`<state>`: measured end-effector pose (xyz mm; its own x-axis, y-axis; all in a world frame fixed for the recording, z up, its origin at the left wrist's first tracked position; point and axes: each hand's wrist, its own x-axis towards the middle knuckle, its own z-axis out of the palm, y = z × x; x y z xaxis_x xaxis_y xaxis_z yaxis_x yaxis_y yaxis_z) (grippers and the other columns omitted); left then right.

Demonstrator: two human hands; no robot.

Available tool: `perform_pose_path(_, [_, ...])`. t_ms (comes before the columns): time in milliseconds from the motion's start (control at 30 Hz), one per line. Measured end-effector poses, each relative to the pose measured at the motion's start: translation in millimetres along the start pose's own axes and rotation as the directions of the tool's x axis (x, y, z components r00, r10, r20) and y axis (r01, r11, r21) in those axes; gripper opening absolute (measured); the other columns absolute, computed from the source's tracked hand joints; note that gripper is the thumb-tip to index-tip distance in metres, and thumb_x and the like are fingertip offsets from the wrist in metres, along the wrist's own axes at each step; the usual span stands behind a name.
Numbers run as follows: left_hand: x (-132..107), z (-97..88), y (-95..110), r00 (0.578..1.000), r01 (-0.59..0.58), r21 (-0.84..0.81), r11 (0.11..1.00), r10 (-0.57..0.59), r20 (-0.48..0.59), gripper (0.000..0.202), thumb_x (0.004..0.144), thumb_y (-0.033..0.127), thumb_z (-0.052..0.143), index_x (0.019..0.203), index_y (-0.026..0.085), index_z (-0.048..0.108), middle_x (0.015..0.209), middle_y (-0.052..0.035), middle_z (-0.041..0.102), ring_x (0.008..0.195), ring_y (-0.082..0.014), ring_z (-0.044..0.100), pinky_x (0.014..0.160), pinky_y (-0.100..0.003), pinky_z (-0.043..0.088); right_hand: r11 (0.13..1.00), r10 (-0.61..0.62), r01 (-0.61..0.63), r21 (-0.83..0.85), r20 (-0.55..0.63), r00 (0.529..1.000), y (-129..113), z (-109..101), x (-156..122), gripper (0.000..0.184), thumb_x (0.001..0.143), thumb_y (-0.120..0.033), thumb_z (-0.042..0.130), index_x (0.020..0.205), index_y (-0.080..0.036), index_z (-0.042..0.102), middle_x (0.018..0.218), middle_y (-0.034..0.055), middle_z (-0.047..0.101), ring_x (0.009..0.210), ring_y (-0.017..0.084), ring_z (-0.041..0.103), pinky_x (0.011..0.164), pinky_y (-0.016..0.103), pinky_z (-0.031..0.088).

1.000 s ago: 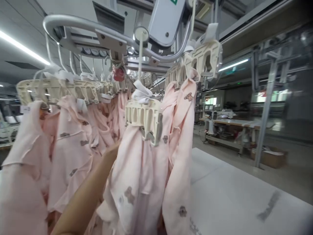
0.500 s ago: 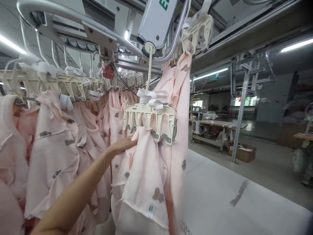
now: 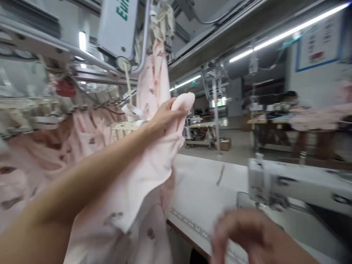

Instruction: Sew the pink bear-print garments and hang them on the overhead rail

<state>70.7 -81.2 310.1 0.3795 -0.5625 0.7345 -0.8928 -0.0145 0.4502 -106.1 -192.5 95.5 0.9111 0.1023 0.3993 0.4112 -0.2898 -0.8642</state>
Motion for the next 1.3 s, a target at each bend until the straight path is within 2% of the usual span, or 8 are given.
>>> perform_pose_path(267, [-29,81.1,30,0.972,-0.211,0.392,0.895,0.148,0.185,0.035,0.080,0.024,0.049,0.113,0.018,0.039,0.095,-0.0080,0.056,0.076,-0.0231,0.057,0.078,-0.041,0.042,0.978,0.073,0.053,0.202,-0.569,0.819,-4,-6,67,0.021,0.079,-0.036,0.055,0.087,-0.019,0.047,0.083,0.0007,0.052,0.073,0.016,0.050,0.064,0.027,0.042])
perform_pose_path(500, [-47,69.1,14,0.988,-0.139,0.377,0.916,0.105,0.110,0.051,0.079,0.039,0.052,0.124,0.022,0.035,0.106,-0.0052,0.054,0.091,-0.0257,0.057,0.083,-0.036,0.043,0.918,0.195,-0.020,0.396,-0.407,0.892,8,-19,27,0.018,0.079,-0.034,0.059,0.087,-0.018,0.056,0.079,0.0006,0.057,0.073,0.017,0.053,0.069,0.027,0.042])
perform_pose_path(667, [-128,89.8,-47,0.984,0.002,0.453,0.891,-0.081,0.156,0.061,0.077,0.042,0.051,0.132,0.029,0.028,0.109,-0.0061,0.058,0.076,-0.0233,0.062,0.065,-0.032,0.049,0.644,0.451,-0.144,0.752,-0.221,0.865,32,-44,-32,0.028,0.079,-0.041,0.062,0.096,-0.020,0.055,0.084,0.0035,0.059,0.073,0.019,0.056,0.071,0.030,0.044])
perform_pose_path(767, [-194,131.8,-91,0.802,0.022,0.614,0.789,-0.380,0.461,0.059,0.075,0.017,0.046,0.133,0.023,0.032,0.119,-0.0141,0.054,0.067,-0.0241,0.064,0.053,-0.033,0.049,0.796,0.491,-0.245,0.554,-0.354,0.796,63,-41,-65,0.025,0.083,-0.043,0.057,0.082,-0.018,0.054,0.073,-0.0005,0.054,0.065,0.015,0.050,0.062,0.024,0.040])
perform_pose_path(833, [-217,157.5,-102,0.781,-0.084,0.519,0.851,-0.267,0.564,0.053,0.075,0.011,0.045,0.127,0.021,0.042,0.137,-0.0160,0.037,0.107,-0.0310,0.054,0.078,-0.041,0.049,0.874,0.476,-0.332,0.354,-0.495,0.727,81,-31,-77,0.027,0.087,-0.043,0.051,0.077,-0.018,0.052,0.069,-0.0025,0.050,0.064,0.014,0.046,0.060,0.023,0.038])
perform_pose_path(933, [-209,185.5,-88,0.782,-0.035,0.265,0.964,-0.139,0.607,0.045,0.084,0.024,0.042,0.129,0.025,0.040,0.141,-0.0100,0.034,0.128,-0.0273,0.033,0.099,-0.045,0.036,0.885,0.459,-0.396,0.243,-0.592,0.663,92,-15,-87,0.026,0.092,-0.043,0.041,0.086,-0.020,0.051,0.072,-0.0021,0.052,0.067,0.015,0.047,0.062,0.024,0.038])
perform_pose_path(1067, [-185,216.8,-59,0.650,0.303,0.021,0.953,-0.223,0.726,0.025,0.086,0.035,0.043,0.101,0.023,0.058,0.094,-0.0040,0.065,0.089,-0.0220,0.059,0.079,-0.036,0.048,0.875,0.444,-0.453,0.169,-0.650,0.617,83,-7,-106,0.029,0.093,-0.046,0.035,0.092,-0.020,0.049,0.072,-0.0004,0.055,0.067,0.017,0.052,0.061,0.026,0.040])
perform_pose_path(1300, [-202,237.4,-43,0.710,0.459,-0.268,0.847,-0.169,0.683,0.017,0.083,0.028,0.050,0.091,0.027,0.065,0.089,-0.0009,0.062,0.085,-0.0176,0.058,0.076,-0.029,0.046,0.872,0.285,-0.466,-0.149,-0.621,0.731,60,-35,-120,0.020,0.091,-0.031,0.044,0.107,-0.025,0.053,0.105,0.0037,0.054,0.095,0.019,0.051,0.083,0.028,0.039])
